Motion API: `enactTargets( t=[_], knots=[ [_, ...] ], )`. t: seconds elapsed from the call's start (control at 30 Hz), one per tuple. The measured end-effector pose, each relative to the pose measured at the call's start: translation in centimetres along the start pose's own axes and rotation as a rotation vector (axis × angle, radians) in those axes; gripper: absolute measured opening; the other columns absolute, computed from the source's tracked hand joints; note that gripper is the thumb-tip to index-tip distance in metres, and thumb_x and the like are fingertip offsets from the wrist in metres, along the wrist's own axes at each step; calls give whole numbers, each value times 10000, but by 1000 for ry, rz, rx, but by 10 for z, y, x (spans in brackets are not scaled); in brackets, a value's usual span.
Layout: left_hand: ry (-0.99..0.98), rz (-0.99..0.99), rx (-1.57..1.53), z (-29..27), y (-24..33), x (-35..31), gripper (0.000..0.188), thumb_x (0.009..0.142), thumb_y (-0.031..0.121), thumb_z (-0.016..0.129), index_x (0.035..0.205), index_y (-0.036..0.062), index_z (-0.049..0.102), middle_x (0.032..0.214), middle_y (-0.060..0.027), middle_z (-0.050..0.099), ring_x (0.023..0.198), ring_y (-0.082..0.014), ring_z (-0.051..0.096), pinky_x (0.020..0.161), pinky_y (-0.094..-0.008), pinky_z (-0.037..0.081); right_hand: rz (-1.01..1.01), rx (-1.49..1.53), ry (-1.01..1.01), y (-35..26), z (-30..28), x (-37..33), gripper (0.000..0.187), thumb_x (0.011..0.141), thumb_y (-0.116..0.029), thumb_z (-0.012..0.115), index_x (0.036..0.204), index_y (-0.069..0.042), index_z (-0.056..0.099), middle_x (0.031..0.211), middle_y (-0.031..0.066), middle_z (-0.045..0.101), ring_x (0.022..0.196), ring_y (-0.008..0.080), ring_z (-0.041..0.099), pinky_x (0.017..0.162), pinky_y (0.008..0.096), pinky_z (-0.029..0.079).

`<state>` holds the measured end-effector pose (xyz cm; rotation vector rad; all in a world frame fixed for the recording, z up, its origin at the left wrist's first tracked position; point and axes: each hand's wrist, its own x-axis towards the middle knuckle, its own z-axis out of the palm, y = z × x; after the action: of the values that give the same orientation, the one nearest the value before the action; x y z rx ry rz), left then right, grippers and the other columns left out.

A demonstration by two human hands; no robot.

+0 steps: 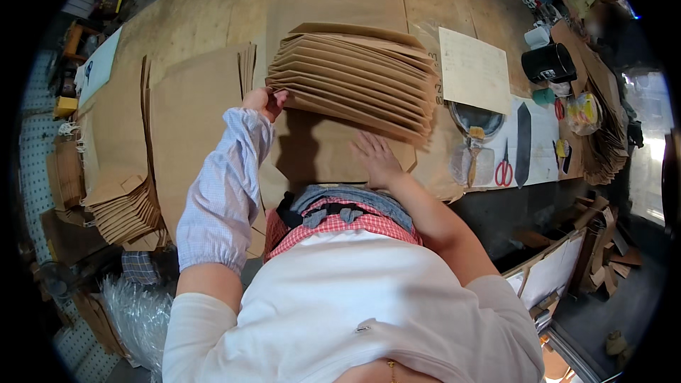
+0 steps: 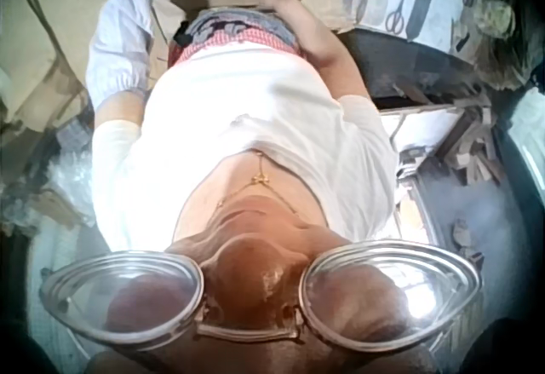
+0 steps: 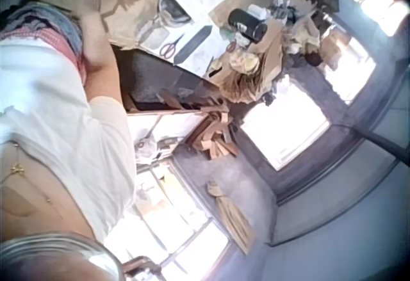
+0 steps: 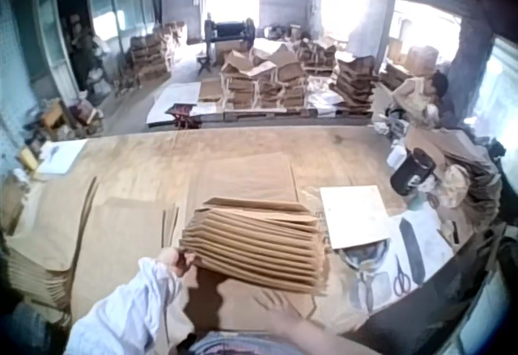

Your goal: The person stacks flat brown paper sheets on a wooden workbench. They repeatedly pick up individual sheets, align them, and place them into a growing pile, occasionally adjusting the stack to ensure it remains neat.

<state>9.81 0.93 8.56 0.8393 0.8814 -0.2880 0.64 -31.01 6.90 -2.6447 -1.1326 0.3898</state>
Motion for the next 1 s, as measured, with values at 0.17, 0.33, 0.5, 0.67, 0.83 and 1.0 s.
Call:
enactTargets(
  t=[0.17, 0.33, 0.5, 0.67, 0.83, 1.0],
  knots=[
    [236, 240, 699, -44, -36, -31, 182, 826, 224, 428, 887, 74, 512, 620, -68, 538, 517, -152, 498, 473, -283, 412, 155, 815, -756, 67, -58, 53, 356, 734, -220, 588, 1059, -84, 529, 1003, 114, 517, 864, 169, 506, 702, 311, 437],
    [-74, -55, 298, -68, -86, -60, 241, 816, 277, 535, 816, 36, 551, 677, -24, 517, 559, -138, 498, 587, -276, 463, 221, 447, -702, 67, -60, 59, 290, 745, -279, 570, 838, -5, 589, 744, 100, 603, 735, 200, 548, 637, 325, 416],
    [73, 3, 430, -88, -111, -46, 218, 802, 250, 562, 797, 33, 578, 722, -45, 571, 615, -156, 547, 547, -290, 464, 276, 146, -544, 95, -2, -6, 354, 758, -352, 547, 941, -50, 575, 944, 167, 573, 906, 305, 530, 774, 354, 418],
    [206, 214, 791, -104, -124, -20, 178, 773, 177, 557, 678, 30, 588, 701, -60, 582, 610, -172, 564, 500, -277, 461, 453, 150, -384, 104, 11, -53, 336, 740, -330, 548, 944, -66, 584, 952, 143, 581, 893, 294, 547, 752, 360, 433],
    [256, 364, 894, -63, -70, 1, 132, 753, 67, 479, 697, -24, 556, 712, -102, 592, 585, -208, 581, 450, -301, 479, 409, 246, -596, -11, -118, -48, 278, 699, -230, 572, 921, -64, 589, 941, 150, 586, 832, 298, 564, 705, 365, 453],
    [162, 58, 58, 11, -16, -13, 101, 806, 50, 416, 821, -20, 488, 637, -119, 534, 516, -246, 538, 507, -337, 495, 7, 47, 271, -6, 0, -23, 577, 680, -146, 583, 1219, -166, 375, 953, 179, 566, 820, 297, 561, 659, 402, 469]
  ],
)
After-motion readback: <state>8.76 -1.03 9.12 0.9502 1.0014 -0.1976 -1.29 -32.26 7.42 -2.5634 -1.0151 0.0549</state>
